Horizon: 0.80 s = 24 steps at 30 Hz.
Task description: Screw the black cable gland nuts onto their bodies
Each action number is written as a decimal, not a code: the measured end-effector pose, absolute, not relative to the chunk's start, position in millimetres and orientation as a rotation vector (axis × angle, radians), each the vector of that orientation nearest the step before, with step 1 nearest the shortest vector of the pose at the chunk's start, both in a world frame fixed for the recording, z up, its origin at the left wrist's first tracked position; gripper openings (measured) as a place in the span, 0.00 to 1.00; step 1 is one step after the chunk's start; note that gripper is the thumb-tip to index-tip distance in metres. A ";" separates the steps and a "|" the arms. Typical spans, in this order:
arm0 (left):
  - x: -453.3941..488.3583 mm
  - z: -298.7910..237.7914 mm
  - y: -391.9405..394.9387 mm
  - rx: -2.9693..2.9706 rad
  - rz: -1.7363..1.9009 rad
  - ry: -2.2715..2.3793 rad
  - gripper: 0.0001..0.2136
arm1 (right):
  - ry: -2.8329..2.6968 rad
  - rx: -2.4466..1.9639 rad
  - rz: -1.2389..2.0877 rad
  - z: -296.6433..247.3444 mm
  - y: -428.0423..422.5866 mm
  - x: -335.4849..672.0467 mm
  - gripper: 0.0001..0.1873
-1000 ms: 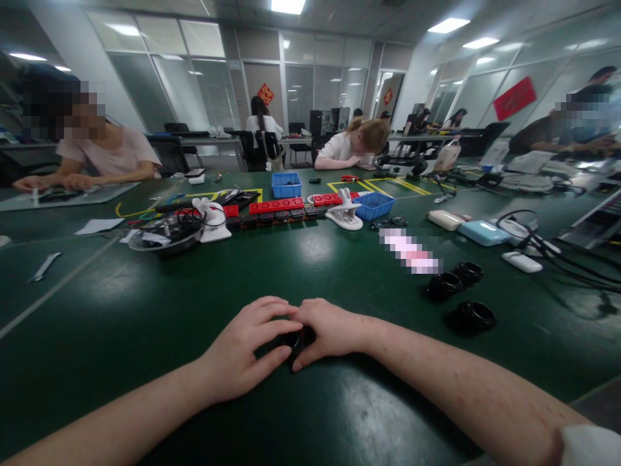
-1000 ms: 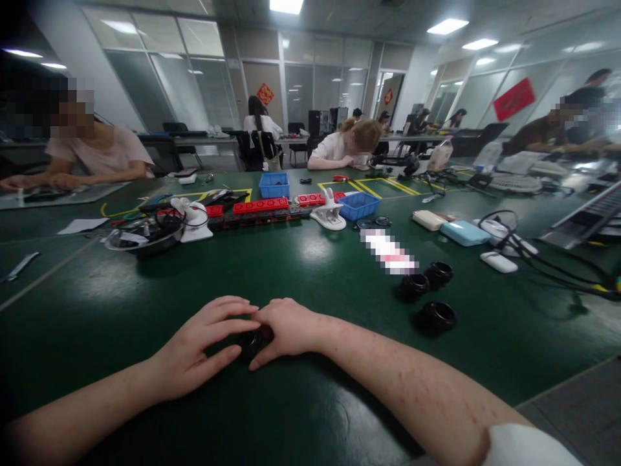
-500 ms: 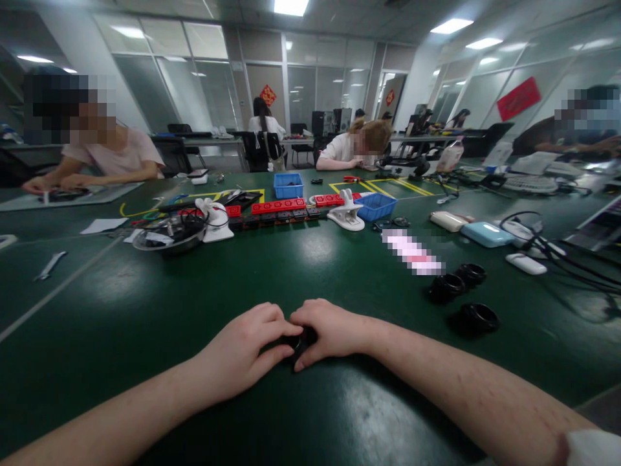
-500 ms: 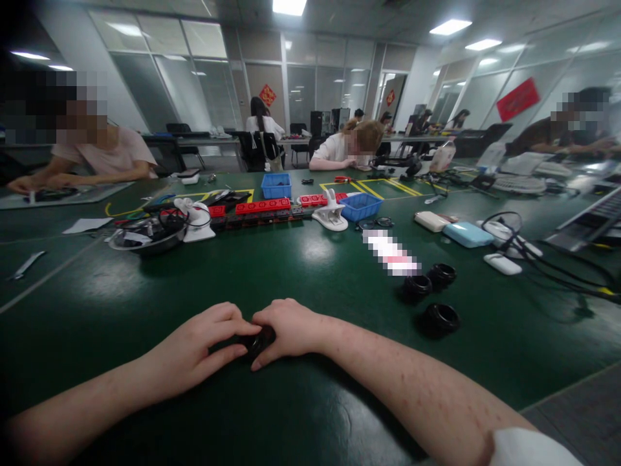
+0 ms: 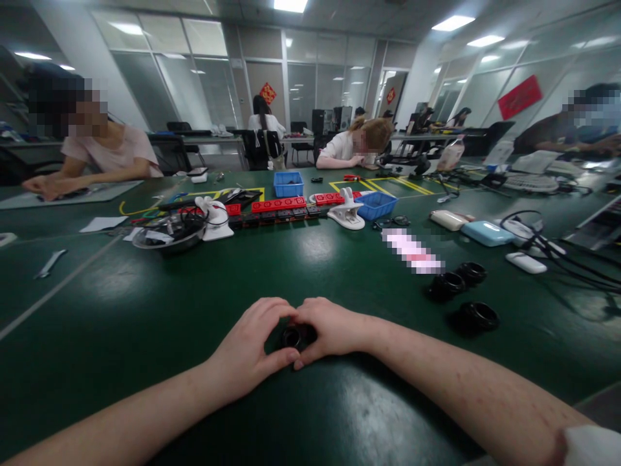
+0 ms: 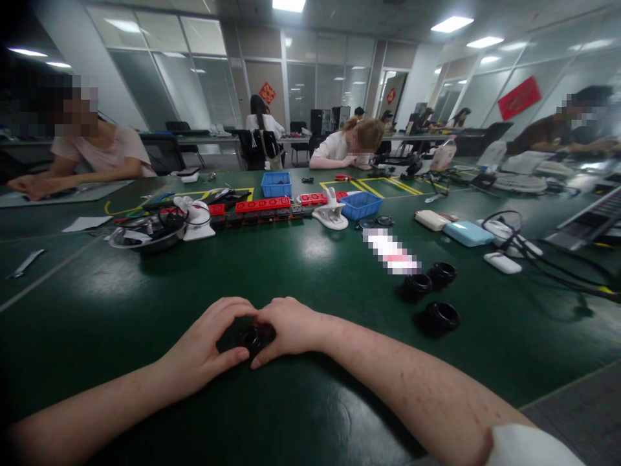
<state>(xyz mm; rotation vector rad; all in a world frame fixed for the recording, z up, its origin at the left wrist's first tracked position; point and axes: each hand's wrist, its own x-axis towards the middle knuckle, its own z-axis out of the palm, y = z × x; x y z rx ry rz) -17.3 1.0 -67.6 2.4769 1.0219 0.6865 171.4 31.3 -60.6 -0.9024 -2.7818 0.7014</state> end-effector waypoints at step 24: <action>-18.6 -54.9 5.2 2.498 0.459 1.028 0.09 | -2.788 -0.901 0.706 -62.8 31.4 170.6 0.21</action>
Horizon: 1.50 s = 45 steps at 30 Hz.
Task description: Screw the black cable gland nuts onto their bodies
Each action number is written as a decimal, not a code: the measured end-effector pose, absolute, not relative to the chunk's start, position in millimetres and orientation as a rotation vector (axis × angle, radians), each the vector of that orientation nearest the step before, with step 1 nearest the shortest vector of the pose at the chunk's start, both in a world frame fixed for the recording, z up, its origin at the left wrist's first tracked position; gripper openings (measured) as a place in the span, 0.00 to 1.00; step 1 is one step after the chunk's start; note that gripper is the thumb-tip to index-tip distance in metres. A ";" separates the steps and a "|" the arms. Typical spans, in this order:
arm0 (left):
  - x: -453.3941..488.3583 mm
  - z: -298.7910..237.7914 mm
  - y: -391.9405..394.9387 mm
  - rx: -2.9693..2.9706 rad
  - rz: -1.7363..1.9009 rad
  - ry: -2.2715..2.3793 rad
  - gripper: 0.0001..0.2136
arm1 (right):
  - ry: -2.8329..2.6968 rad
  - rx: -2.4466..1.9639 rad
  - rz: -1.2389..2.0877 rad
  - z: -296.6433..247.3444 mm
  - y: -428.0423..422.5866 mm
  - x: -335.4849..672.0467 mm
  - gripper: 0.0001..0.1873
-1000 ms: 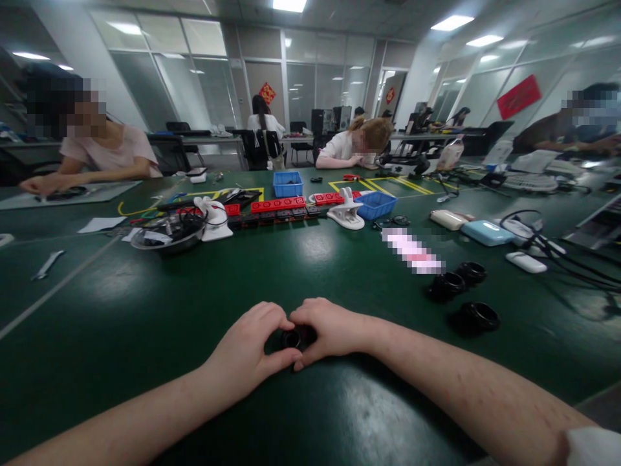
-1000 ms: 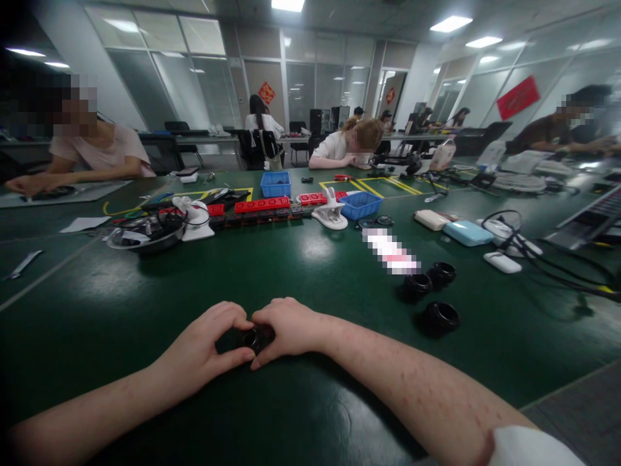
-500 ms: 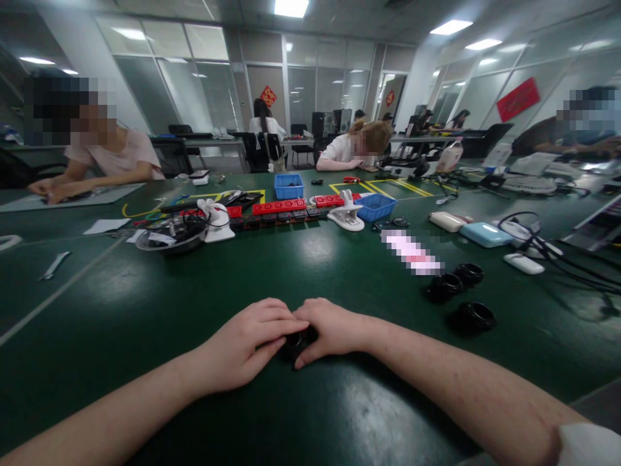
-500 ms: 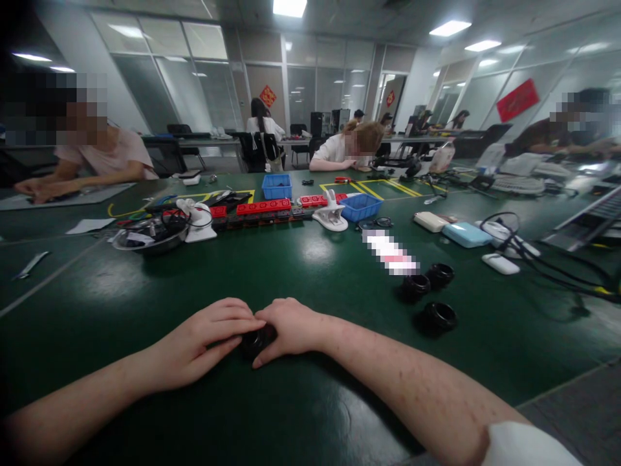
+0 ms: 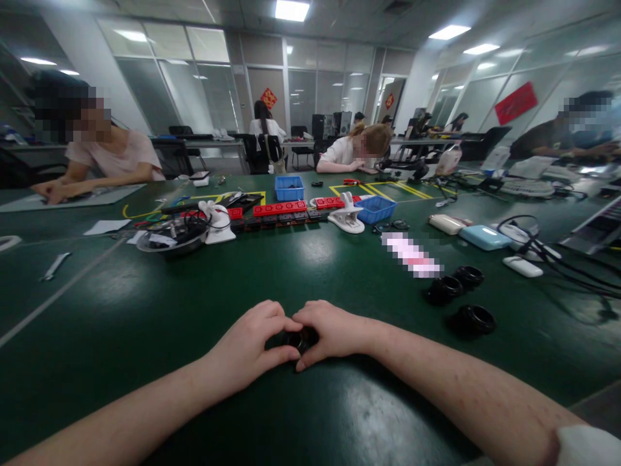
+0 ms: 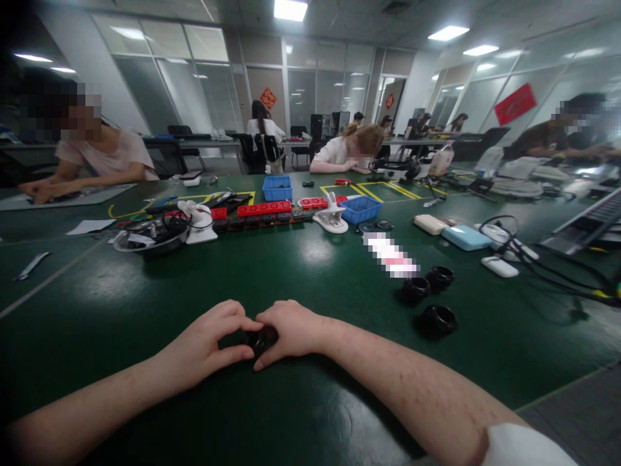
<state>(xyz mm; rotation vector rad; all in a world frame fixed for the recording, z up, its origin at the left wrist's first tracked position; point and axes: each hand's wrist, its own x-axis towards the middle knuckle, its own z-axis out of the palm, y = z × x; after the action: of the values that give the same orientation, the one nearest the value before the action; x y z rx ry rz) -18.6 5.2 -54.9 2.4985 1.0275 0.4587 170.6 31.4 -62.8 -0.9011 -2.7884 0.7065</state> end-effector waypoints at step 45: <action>-4.7 -67.9 -4.6 2.681 0.663 1.261 0.17 | -2.700 -0.989 0.813 -67.7 31.1 164.2 0.18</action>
<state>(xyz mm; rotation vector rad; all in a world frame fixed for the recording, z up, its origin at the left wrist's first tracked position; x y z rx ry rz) -4.7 -4.6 -67.9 2.6806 1.2608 0.6634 164.2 31.1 -67.7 -0.9892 -2.7004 0.8129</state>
